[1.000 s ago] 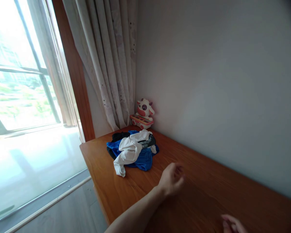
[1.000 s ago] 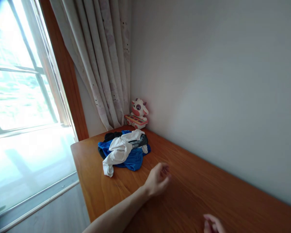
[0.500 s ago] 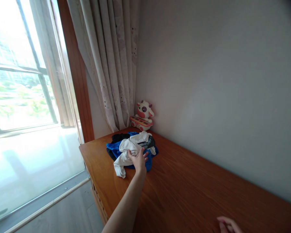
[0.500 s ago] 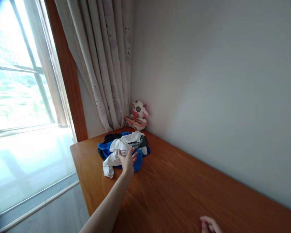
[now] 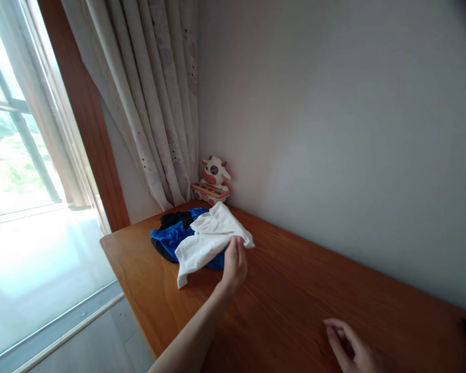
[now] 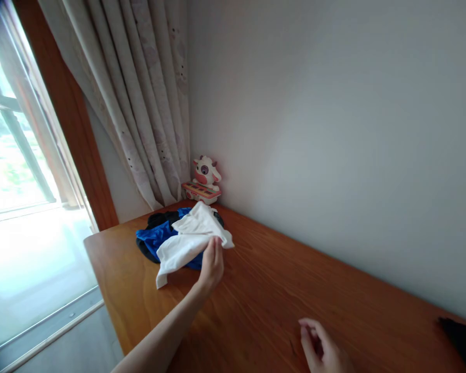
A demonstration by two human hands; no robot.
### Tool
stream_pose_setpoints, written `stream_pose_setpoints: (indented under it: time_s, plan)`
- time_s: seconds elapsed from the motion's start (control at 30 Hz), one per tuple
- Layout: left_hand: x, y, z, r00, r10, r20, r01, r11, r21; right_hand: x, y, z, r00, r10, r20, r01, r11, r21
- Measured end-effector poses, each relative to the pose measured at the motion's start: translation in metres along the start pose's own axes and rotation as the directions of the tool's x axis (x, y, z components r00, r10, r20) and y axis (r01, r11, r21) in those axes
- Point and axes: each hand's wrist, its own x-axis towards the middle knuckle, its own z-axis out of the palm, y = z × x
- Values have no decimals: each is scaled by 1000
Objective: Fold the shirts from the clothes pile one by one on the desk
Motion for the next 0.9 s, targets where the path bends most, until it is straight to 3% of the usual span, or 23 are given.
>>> stream_pose_setpoints:
  time_s: [0.03,0.07,0.1,0.13,0.17,0.2,0.23,0.27,0.3,0.37,0.4,0.47,0.53,0.6,0.67,0.73,0.77,0.8,0.83,0.9]
  plan:
    - [-17,4,9,960,59,275,-82,994,72,0,1,0,999,25,-41,-23,999,47]
    - [-34,8,16,827,53,560,-136,985,108,-1,3,-1,995,53,-84,-44,994,104]
    - [-50,12,22,603,-1,797,-153,981,117,-3,6,-2,989,83,-125,-62,985,159]
    - [-64,15,26,342,-73,937,-128,984,123,-5,9,-3,980,114,-161,-80,976,201]
    - [-76,19,29,101,-130,986,-86,987,139,-7,11,-4,971,143,-189,-99,969,226]
    - [-85,22,31,-70,-160,985,-44,987,157,-10,12,-5,965,166,-203,-115,965,237]
    - [-91,24,32,-152,-170,974,-16,985,169,-12,11,-6,964,178,-198,-128,962,242]
    - [-94,25,32,-154,-166,974,-19,986,165,-14,8,-7,967,184,-177,-137,959,248]
    - [-95,25,32,-93,-145,985,-66,988,140,-16,3,-8,973,177,-149,-133,955,263]
    - [-92,21,33,122,-34,992,-289,955,69,-17,-10,-10,984,133,-119,-89,944,319]
    - [-88,18,33,210,46,977,-436,898,52,-16,-18,-10,988,103,-114,-58,938,342]
    - [-78,10,32,321,182,929,-663,744,83,-16,-31,-10,994,45,-98,-9,941,338]
    - [-67,2,30,374,220,901,-747,647,152,-17,-40,-9,999,-4,-37,14,968,252]
    - [-56,-3,26,403,192,895,-764,608,213,-17,-42,-10,1000,-17,18,14,986,167]
    - [-48,-6,21,399,146,905,-775,582,248,-14,-39,-15,1000,27,-15,-24,981,192]
    - [-42,-9,17,374,95,923,-787,560,261,-9,-30,-26,977,146,-158,-86,938,335]
    - [-40,-10,15,354,72,932,-792,554,258,-6,-23,-35,937,226,-266,-95,899,427]
    - [-40,-11,15,337,52,940,-794,553,254,-3,-15,-44,867,311,-389,-76,855,513]
    - [-40,-13,15,328,38,944,-792,556,252,-1,-5,-55,764,393,-512,-31,815,579]
    - [-42,-17,16,337,22,941,-771,580,263,-2,13,-78,476,510,-717,74,789,610]
